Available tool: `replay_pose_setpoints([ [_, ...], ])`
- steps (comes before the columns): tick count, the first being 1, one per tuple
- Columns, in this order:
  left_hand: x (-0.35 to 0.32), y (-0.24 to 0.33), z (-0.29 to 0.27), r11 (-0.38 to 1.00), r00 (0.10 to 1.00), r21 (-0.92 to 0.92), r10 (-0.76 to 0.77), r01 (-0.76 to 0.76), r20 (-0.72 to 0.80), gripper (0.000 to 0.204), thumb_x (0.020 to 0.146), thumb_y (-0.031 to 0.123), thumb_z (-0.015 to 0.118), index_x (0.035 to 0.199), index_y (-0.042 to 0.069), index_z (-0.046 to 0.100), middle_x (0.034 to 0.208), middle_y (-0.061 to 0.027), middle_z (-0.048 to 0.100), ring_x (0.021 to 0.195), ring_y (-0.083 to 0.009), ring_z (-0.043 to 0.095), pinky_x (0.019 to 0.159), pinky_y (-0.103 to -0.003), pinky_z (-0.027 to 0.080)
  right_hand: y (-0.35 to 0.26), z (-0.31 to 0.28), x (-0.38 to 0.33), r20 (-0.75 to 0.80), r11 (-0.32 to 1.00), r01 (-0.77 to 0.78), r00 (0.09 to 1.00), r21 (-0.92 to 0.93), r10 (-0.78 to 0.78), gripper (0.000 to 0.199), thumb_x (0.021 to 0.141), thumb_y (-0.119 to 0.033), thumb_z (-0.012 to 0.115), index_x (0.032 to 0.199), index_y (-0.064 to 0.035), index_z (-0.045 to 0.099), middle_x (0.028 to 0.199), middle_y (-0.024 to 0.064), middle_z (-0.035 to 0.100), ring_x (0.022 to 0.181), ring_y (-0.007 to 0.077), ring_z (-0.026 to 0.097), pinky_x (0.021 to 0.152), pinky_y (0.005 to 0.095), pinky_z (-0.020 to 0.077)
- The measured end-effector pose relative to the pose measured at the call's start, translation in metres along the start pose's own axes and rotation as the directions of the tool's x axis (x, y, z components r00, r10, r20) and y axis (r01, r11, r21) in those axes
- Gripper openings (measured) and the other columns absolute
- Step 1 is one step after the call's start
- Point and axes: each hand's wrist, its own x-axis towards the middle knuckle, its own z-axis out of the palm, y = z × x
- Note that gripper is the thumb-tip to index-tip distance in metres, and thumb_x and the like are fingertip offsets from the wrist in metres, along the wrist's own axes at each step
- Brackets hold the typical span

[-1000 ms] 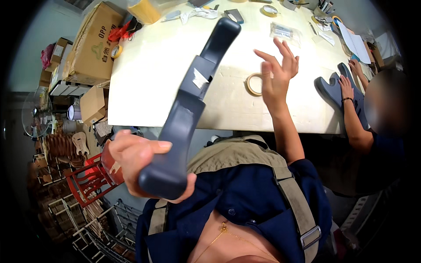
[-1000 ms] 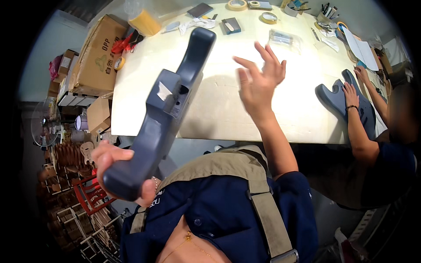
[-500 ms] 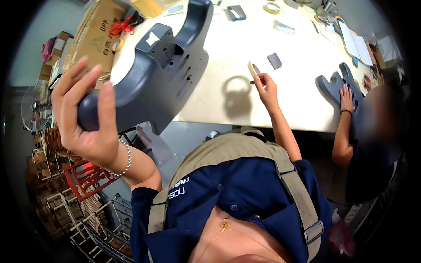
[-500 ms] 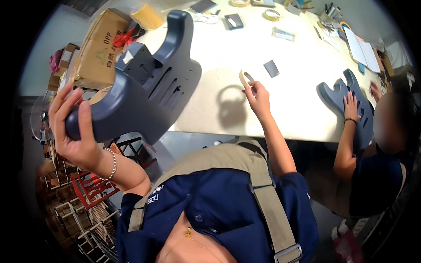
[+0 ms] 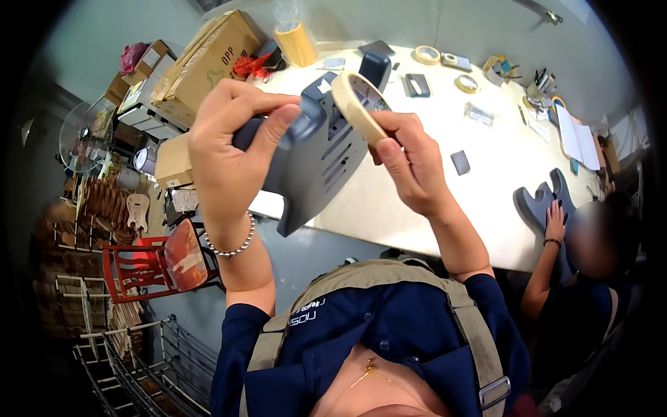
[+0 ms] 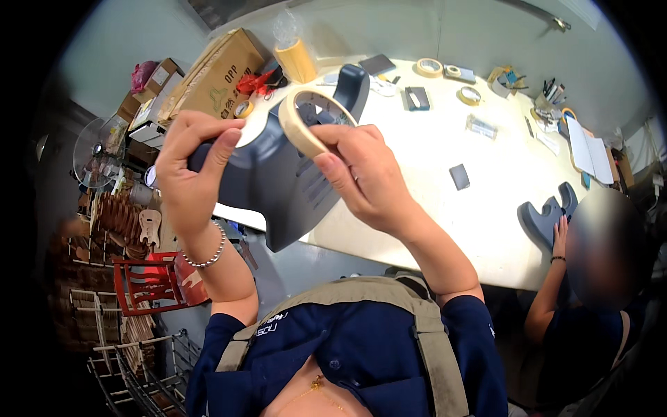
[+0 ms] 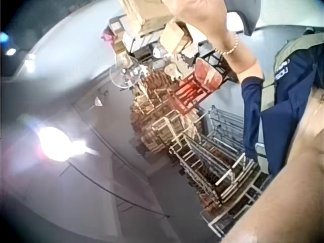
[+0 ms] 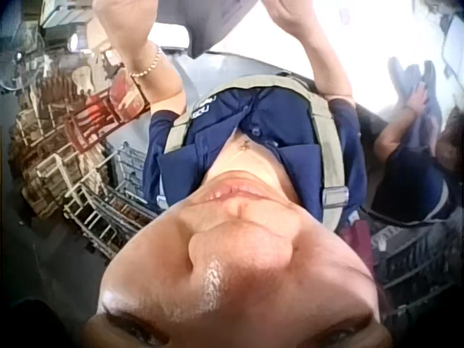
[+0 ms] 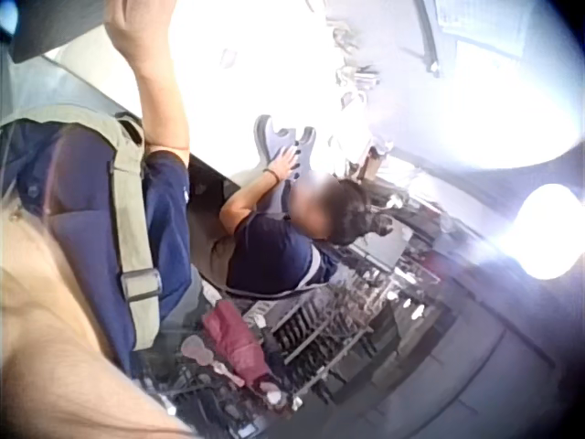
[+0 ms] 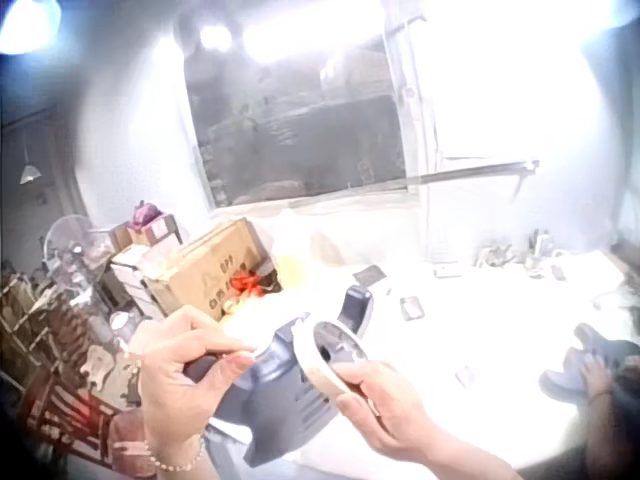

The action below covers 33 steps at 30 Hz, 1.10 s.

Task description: The person sands a dark gray plastic part using a sanding block. They repeatedly pick up the part from a rack, sand various surfaces, and place it back on the rack. The person also uses a small white pad to wipe the part before sanding.

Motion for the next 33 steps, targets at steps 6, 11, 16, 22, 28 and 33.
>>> replay_pose_setpoints([
  [6,-0.001,0.004,0.003,1.000,0.999,0.002,0.007,-0.007,-0.034,0.036,0.065,0.019,0.076,0.098,0.007,0.069,0.077,-0.0028,0.050,0.070,-0.0144,0.048,0.059,-0.024,0.040,-0.007,0.012,0.017,0.015,0.945,0.244,0.969,-0.218,-0.247,0.018,0.083,-0.009,0.059,0.101,-0.0055,0.058,0.069,0.0019,0.055,0.062,0.0172,0.050,0.070,0.0297,0.0349],
  [11,-0.007,0.001,0.004,0.999,0.995,-0.034,0.031,-0.034,-0.090,0.028,0.062,0.010,0.077,0.089,0.008,0.071,0.078,-0.0027,0.048,0.070,-0.0130,0.050,0.058,-0.025,0.042,-0.009,0.026,0.026,0.000,0.863,0.363,0.922,-0.351,-0.388,0.026,0.077,-0.007,0.065,0.102,-0.0050,0.058,0.068,0.0008,0.054,0.059,0.0166,0.049,0.065,0.0290,0.0340],
  [16,-0.013,0.002,0.000,0.998,0.992,0.034,0.065,-0.061,-0.111,0.016,0.061,0.001,0.075,0.075,0.005,0.069,0.076,-0.0034,0.049,0.066,-0.0152,0.051,0.055,-0.025,0.043,-0.005,0.044,0.033,-0.163,0.795,0.340,0.865,-0.503,-0.474,0.041,0.071,-0.011,0.070,0.111,-0.0079,0.058,0.057,-0.0036,0.050,0.049,0.0125,0.047,0.056,0.0259,0.0315],
  [22,0.004,0.005,0.024,0.992,0.989,-0.061,0.101,-0.108,-0.112,0.015,0.060,0.001,0.073,0.073,0.004,0.066,0.077,-0.0049,0.050,0.071,-0.0194,0.051,0.063,-0.027,0.041,-0.006,0.023,0.034,-0.150,0.703,0.307,0.848,-0.642,-0.508,0.026,0.067,-0.007,0.069,0.092,-0.0114,0.065,0.063,-0.0016,0.061,0.051,0.0124,0.055,0.051,0.0260,0.0354],
  [28,-0.021,-0.012,-0.010,0.989,0.993,0.088,0.115,-0.115,0.004,0.009,0.074,-0.008,0.064,0.082,-0.003,0.062,0.088,-0.0121,0.054,0.081,-0.0236,0.053,0.075,-0.033,0.046,-0.003,0.056,0.033,-0.279,0.733,0.334,0.768,-0.592,-0.576,0.014,0.068,-0.023,0.060,0.079,-0.0143,0.060,0.058,-0.0023,0.050,0.053,0.0161,0.052,0.058,0.0332,0.0391],
  [33,-0.013,0.015,-0.003,0.986,0.987,0.105,0.138,-0.130,-0.076,0.009,0.068,-0.001,0.074,0.076,0.000,0.069,0.076,-0.0101,0.058,0.069,-0.0223,0.056,0.061,-0.032,0.048,-0.013,0.063,0.031,-0.442,0.770,0.287,0.683,-0.570,-0.582,0.011,0.068,-0.018,0.064,0.073,-0.0125,0.055,0.055,-0.0032,0.048,0.050,0.0167,0.050,0.056,0.0318,0.0346],
])
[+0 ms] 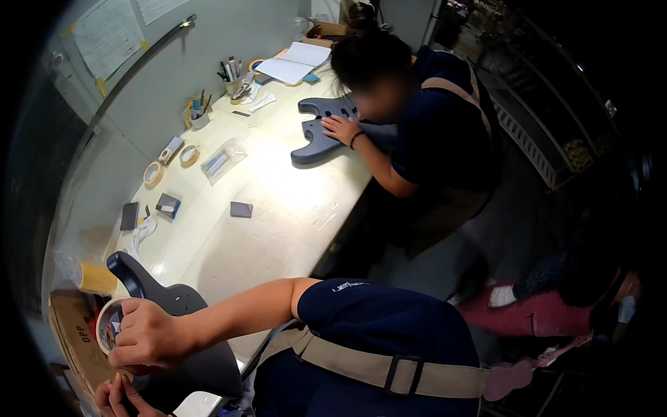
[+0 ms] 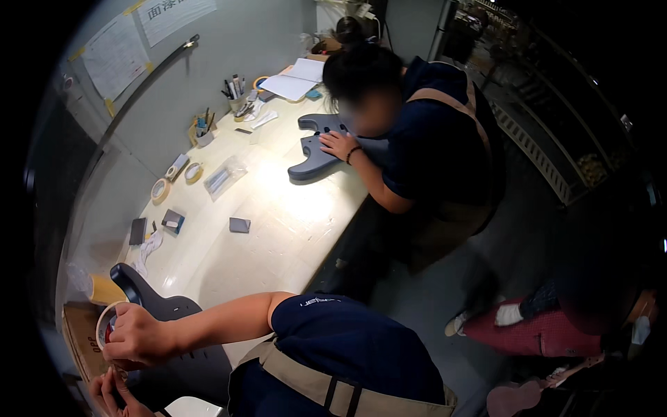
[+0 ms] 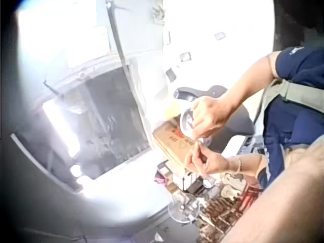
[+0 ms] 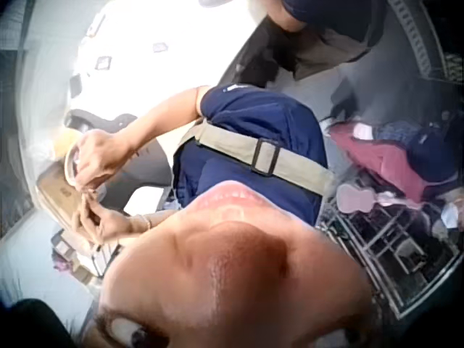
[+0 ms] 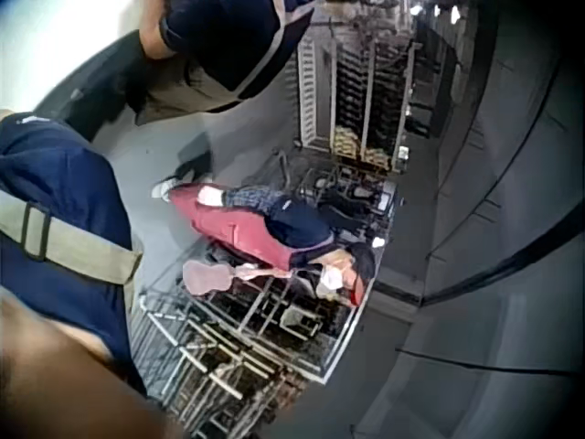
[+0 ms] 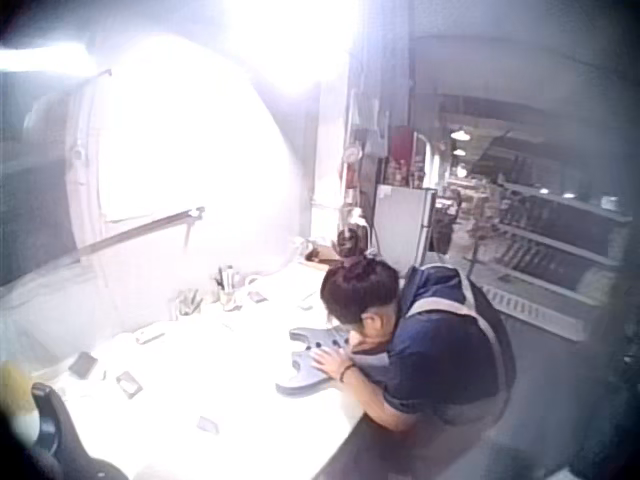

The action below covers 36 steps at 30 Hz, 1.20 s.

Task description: The person sands a dark gray plastic part using a sanding block. They repeatedly pick up the part from a rack, sand various surfaces, and place it back on the rack. The person also uses a small white pad to wipe the part before sanding.

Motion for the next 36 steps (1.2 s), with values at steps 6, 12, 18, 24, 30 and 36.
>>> replay_pose_setpoints([
  [6,0.001,-0.006,-0.006,0.993,1.000,-0.117,-0.021,0.023,0.018,0.009,0.071,-0.005,0.071,0.079,-0.002,0.069,0.082,-0.0115,0.058,0.072,-0.0228,0.059,0.062,-0.030,0.051,-0.010,0.006,0.001,-0.025,0.992,-0.087,0.996,0.089,0.090,0.009,0.070,-0.018,0.064,0.072,-0.0138,0.056,0.055,-0.0024,0.051,0.051,0.0169,0.053,0.056,0.0317,0.0330],
  [12,0.008,-0.020,0.009,0.990,0.997,-0.142,0.008,0.003,0.079,0.013,0.066,-0.006,0.070,0.077,-0.001,0.065,0.082,-0.0061,0.053,0.076,-0.0179,0.052,0.069,-0.026,0.041,0.008,0.002,-0.002,0.069,0.993,-0.115,0.991,-0.016,0.116,0.015,0.071,-0.009,0.065,0.086,-0.0116,0.065,0.063,0.0032,0.059,0.051,0.0153,0.055,0.051,0.0268,0.0352],
  [18,-0.010,-0.034,-0.028,0.971,0.996,-0.219,-0.088,0.090,0.018,0.018,0.064,0.002,0.075,0.081,0.002,0.069,0.079,-0.0030,0.050,0.070,-0.0121,0.049,0.061,-0.022,0.039,0.093,-0.038,0.038,0.274,0.602,-0.523,0.845,0.604,0.460,0.044,0.087,-0.027,0.058,0.128,-0.0132,0.046,0.090,0.0070,0.058,0.079,0.0126,0.051,0.068,0.0254,0.0366],
  [24,-0.011,-0.051,-0.036,0.947,0.974,-0.228,-0.225,0.228,0.038,0.021,0.068,0.009,0.075,0.086,0.002,0.069,0.081,-0.0023,0.050,0.073,-0.0126,0.048,0.065,-0.022,0.039,0.015,0.018,0.022,0.547,0.809,-0.444,0.816,0.386,0.187,0.047,0.066,-0.024,0.079,0.109,-0.0151,0.062,0.092,0.0022,0.051,0.075,0.0108,0.043,0.064,0.0228,0.0378],
  [30,-0.014,-0.053,-0.042,0.951,0.973,-0.209,-0.229,0.227,0.016,0.020,0.066,0.009,0.077,0.084,0.003,0.070,0.080,-0.0024,0.050,0.074,-0.0124,0.048,0.066,-0.022,0.039,0.004,0.043,0.029,0.520,0.811,-0.419,0.837,0.408,0.171,0.022,0.068,-0.021,0.077,0.087,-0.0132,0.068,0.091,0.0051,0.048,0.082,0.0185,0.046,0.067,0.0270,0.0388],
  [36,-0.022,-0.059,-0.033,0.933,0.984,-0.345,-0.142,0.098,-0.107,0.072,0.065,0.018,0.079,0.126,0.001,0.046,0.081,-0.0031,0.052,0.075,-0.0113,0.049,0.070,-0.022,0.042,0.019,0.048,0.032,0.528,0.828,-0.386,0.839,0.408,0.131,0.013,0.075,-0.019,0.071,0.079,-0.0083,0.065,0.094,0.0050,0.051,0.084,0.0141,0.046,0.067,0.0236,0.0359],
])
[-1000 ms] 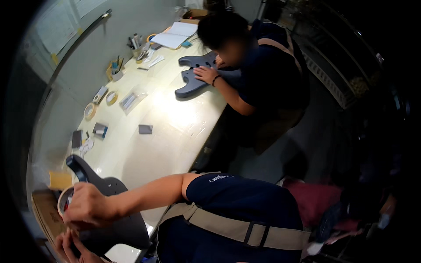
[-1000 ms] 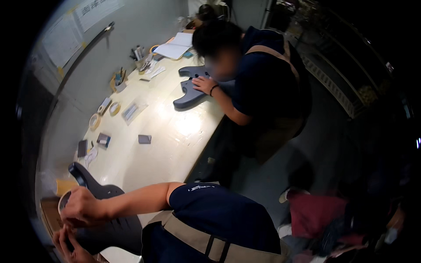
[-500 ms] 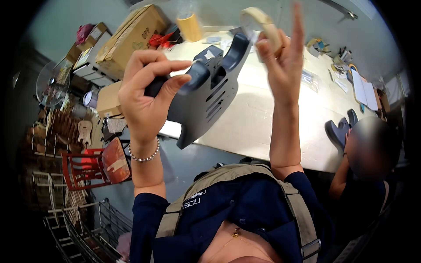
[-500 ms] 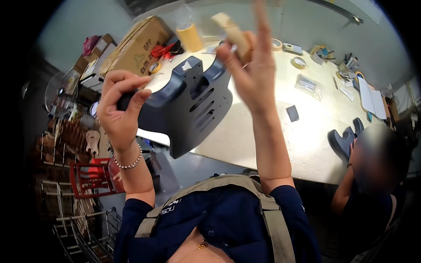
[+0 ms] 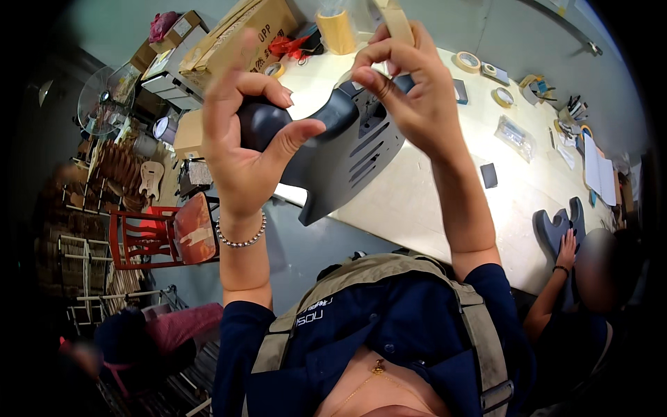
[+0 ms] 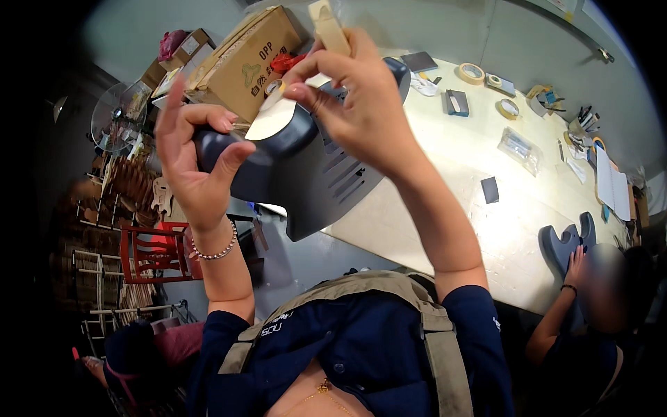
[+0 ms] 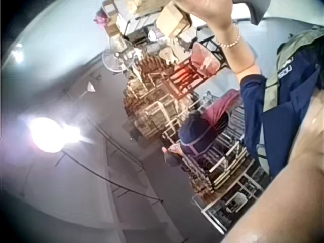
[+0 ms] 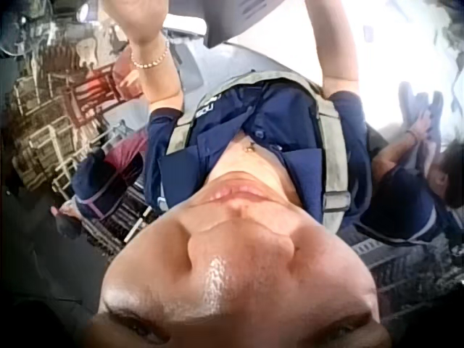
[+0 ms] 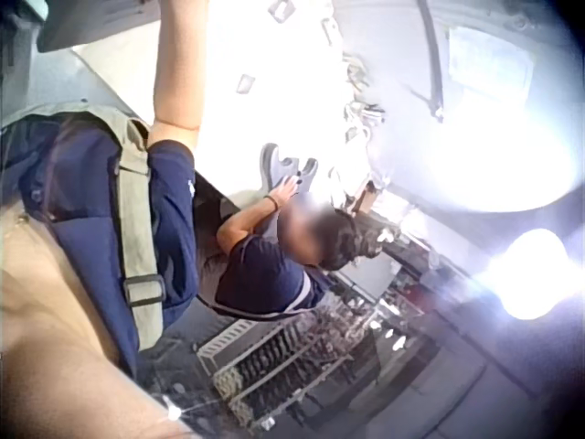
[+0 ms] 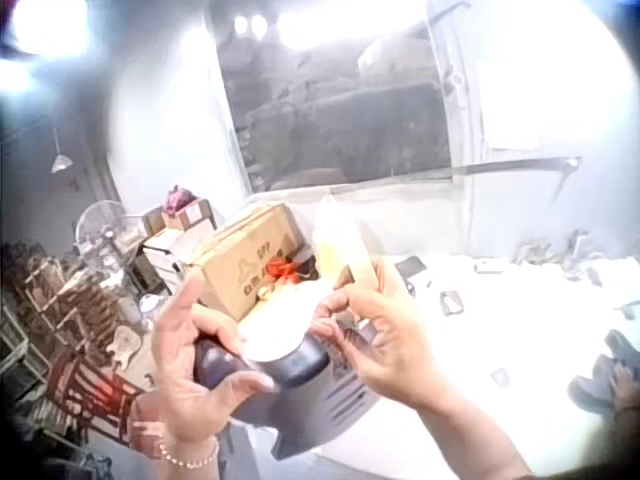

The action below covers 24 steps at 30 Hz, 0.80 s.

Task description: The person sands a dark gray plastic part using a sanding block. They repeatedly pick up the part from a rack, sand various surfaces, and place it back on the rack. The person also uses a small white pad to wipe the part before sanding.

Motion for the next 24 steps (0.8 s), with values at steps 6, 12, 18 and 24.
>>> replay_pose_setpoints([
  [6,-0.010,0.006,0.006,0.997,0.993,-0.078,-0.011,0.001,-0.116,0.098,0.067,0.038,0.076,0.136,-0.005,0.020,0.078,-0.0078,0.058,0.078,-0.0190,0.060,0.078,-0.029,0.047,0.020,-0.001,0.026,0.658,0.961,0.243,0.747,-0.135,-0.096,0.011,0.078,-0.024,0.065,0.084,-0.0150,0.065,0.092,0.0041,0.052,0.102,0.0218,0.047,0.087,0.0395,0.0267],
  [12,-0.015,0.015,0.008,0.998,0.993,-0.062,-0.028,0.021,-0.117,0.096,0.069,0.039,0.075,0.135,-0.006,0.023,0.074,-0.0068,0.057,0.076,-0.0202,0.060,0.075,-0.029,0.048,0.015,0.013,0.045,0.869,0.967,0.253,0.473,0.022,-0.144,0.013,0.080,-0.027,0.063,0.086,-0.0161,0.064,0.086,0.0042,0.050,0.097,0.0177,0.047,0.083,0.0358,0.0260],
  [18,-0.017,0.019,0.013,0.998,0.994,-0.055,-0.028,0.022,-0.109,0.099,0.066,0.040,0.076,0.135,-0.006,0.022,0.073,-0.0061,0.057,0.076,-0.0197,0.060,0.075,-0.030,0.048,0.018,0.021,0.044,0.895,0.971,0.239,0.432,0.005,-0.111,0.028,0.072,-0.033,0.070,0.079,-0.0079,0.060,0.096,0.0070,0.050,0.100,0.0243,0.046,0.088,0.0413,0.0279],
  [24,-0.021,0.017,0.008,1.000,0.996,0.007,-0.003,0.004,-0.093,0.107,0.063,0.045,0.076,0.136,-0.006,0.018,0.077,-0.0074,0.058,0.078,-0.0226,0.062,0.074,-0.031,0.049,0.032,0.032,0.049,0.798,0.936,0.304,0.601,-0.180,-0.042,0.054,0.057,-0.054,0.074,0.085,-0.0092,0.066,0.093,0.0105,0.060,0.093,0.0277,0.056,0.078,0.0396,0.0339],
])
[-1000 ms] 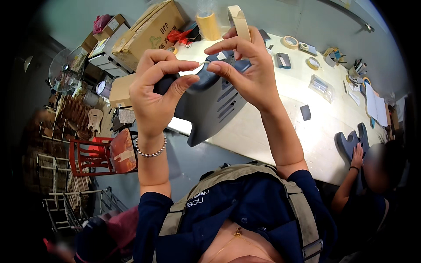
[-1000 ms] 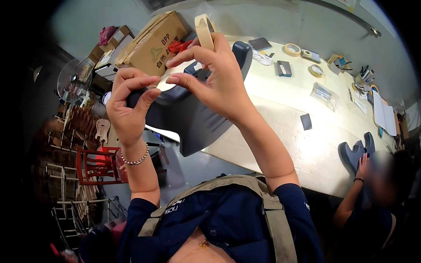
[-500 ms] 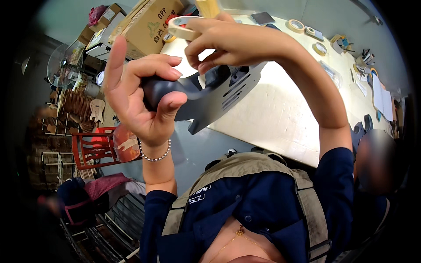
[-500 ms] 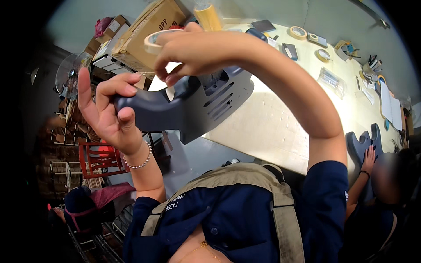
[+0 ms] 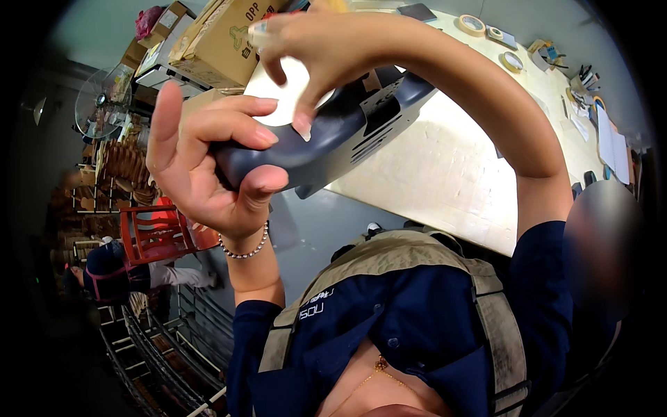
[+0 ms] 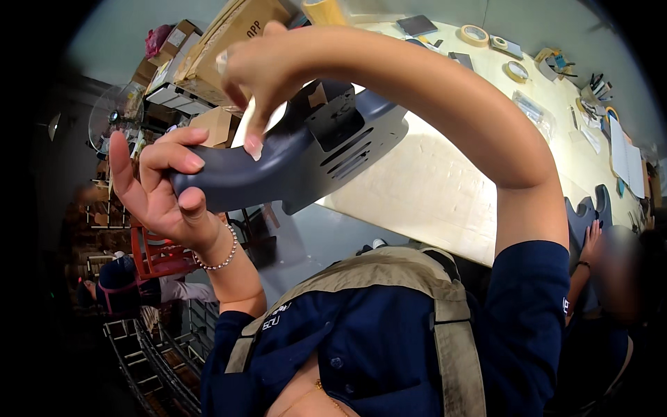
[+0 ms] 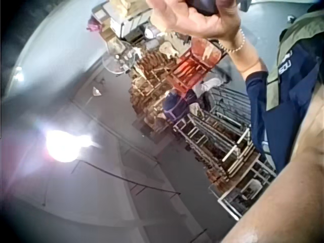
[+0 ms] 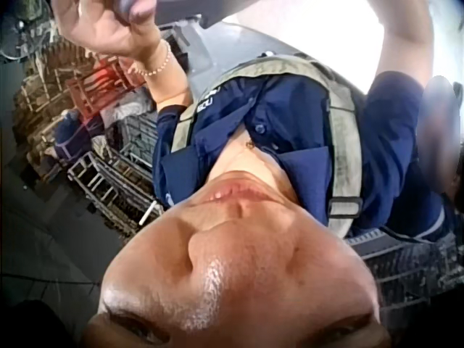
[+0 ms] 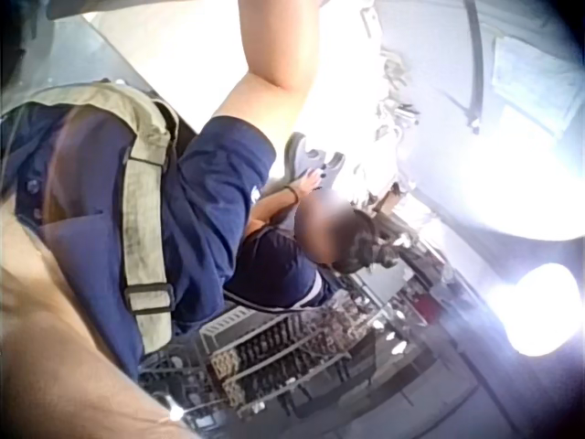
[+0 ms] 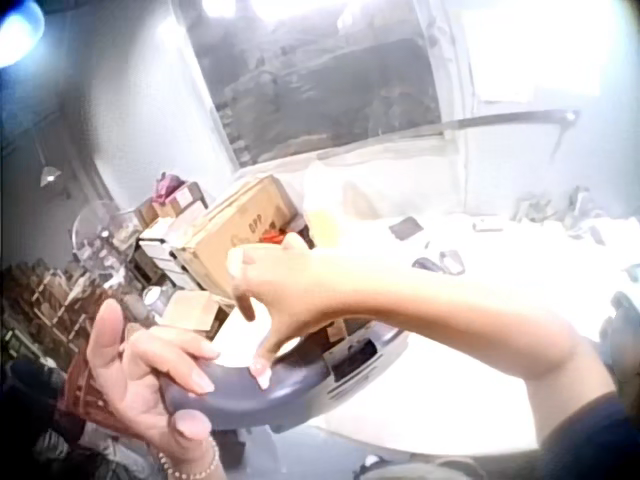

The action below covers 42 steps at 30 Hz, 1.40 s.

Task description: The person sands a dark gray plastic part using a sanding block. They repeatedly pick up the part from a rack, sand various surfaces, and place it back on the rack. The person also uses a small white pad to wipe the part before sanding.

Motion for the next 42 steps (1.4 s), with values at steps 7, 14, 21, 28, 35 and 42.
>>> replay_pose_setpoints([
  [7,-0.004,-0.006,-0.004,0.990,0.985,0.136,-0.007,0.031,-0.171,0.126,0.054,0.059,0.074,0.138,-0.002,0.003,0.113,-0.0200,0.044,0.088,-0.0299,0.063,0.075,-0.034,0.054,0.062,-0.020,-0.128,-0.802,0.844,-0.536,0.503,0.002,0.321,0.028,0.093,-0.016,0.044,0.118,-0.0105,0.054,0.110,0.0091,0.060,0.089,0.0206,0.060,0.078,0.0326,0.0436],
  [14,-0.002,-0.012,-0.002,0.994,0.991,0.046,-0.099,0.104,-0.093,0.103,0.061,0.044,0.079,0.132,-0.006,0.024,0.098,-0.0162,0.055,0.085,-0.0248,0.064,0.077,-0.031,0.051,0.082,0.188,-0.321,-0.446,0.074,-0.996,0.091,-0.055,0.890,0.042,0.087,-0.012,0.049,0.128,-0.0186,0.049,0.097,0.0102,0.064,0.077,0.0251,0.062,0.073,0.0421,0.0433],
  [21,0.020,-0.048,-0.019,0.884,0.917,-0.257,-0.350,0.390,0.189,0.068,0.065,0.024,0.076,0.117,-0.009,0.048,0.089,-0.0159,0.062,0.086,-0.0254,0.062,0.083,-0.033,0.047,0.018,0.274,-0.330,-0.363,0.247,-0.963,0.269,-0.108,0.892,0.069,0.077,-0.013,0.064,0.137,-0.0277,0.034,0.123,0.0077,0.046,0.111,0.0242,0.043,0.092,0.0469,0.0271],
  [28,0.007,-0.121,-0.037,0.752,0.898,-0.509,-0.257,0.419,0.358,0.072,0.057,0.018,0.064,0.119,-0.005,0.038,0.103,-0.0187,0.052,0.110,-0.0327,0.045,0.102,-0.043,0.025,-0.051,0.262,-0.334,-0.536,-0.007,-0.995,-0.059,0.098,0.842,0.072,0.073,-0.016,0.068,0.136,-0.0166,0.034,0.122,0.0086,0.046,0.112,0.0249,0.042,0.092,0.0468,0.0256],
  [35,0.002,-0.100,-0.005,0.845,0.690,-0.505,0.262,0.173,0.675,0.053,0.061,0.018,0.061,0.107,-0.004,0.045,0.094,-0.0133,0.046,0.090,-0.0228,0.045,0.085,-0.034,0.035,-0.231,0.284,-0.316,-0.649,-0.354,-0.931,-0.323,0.089,0.689,0.020,0.079,-0.027,0.053,0.065,-0.0145,0.060,0.065,0.0057,0.059,0.063,0.0271,0.058,0.050,0.0423,0.0394],
  [42,-0.021,0.043,0.006,0.474,0.525,-0.712,0.481,0.518,0.702,0.059,0.060,0.021,0.062,0.111,-0.004,0.045,0.096,-0.0143,0.047,0.091,-0.0224,0.045,0.086,-0.034,0.035,-0.405,0.482,-0.238,0.114,-0.390,-0.599,-0.445,0.700,0.888,0.056,0.093,-0.053,0.026,0.127,-0.0149,0.049,0.134,0.0185,0.040,0.124,0.0350,0.037,0.098,0.0511,0.0309],
])
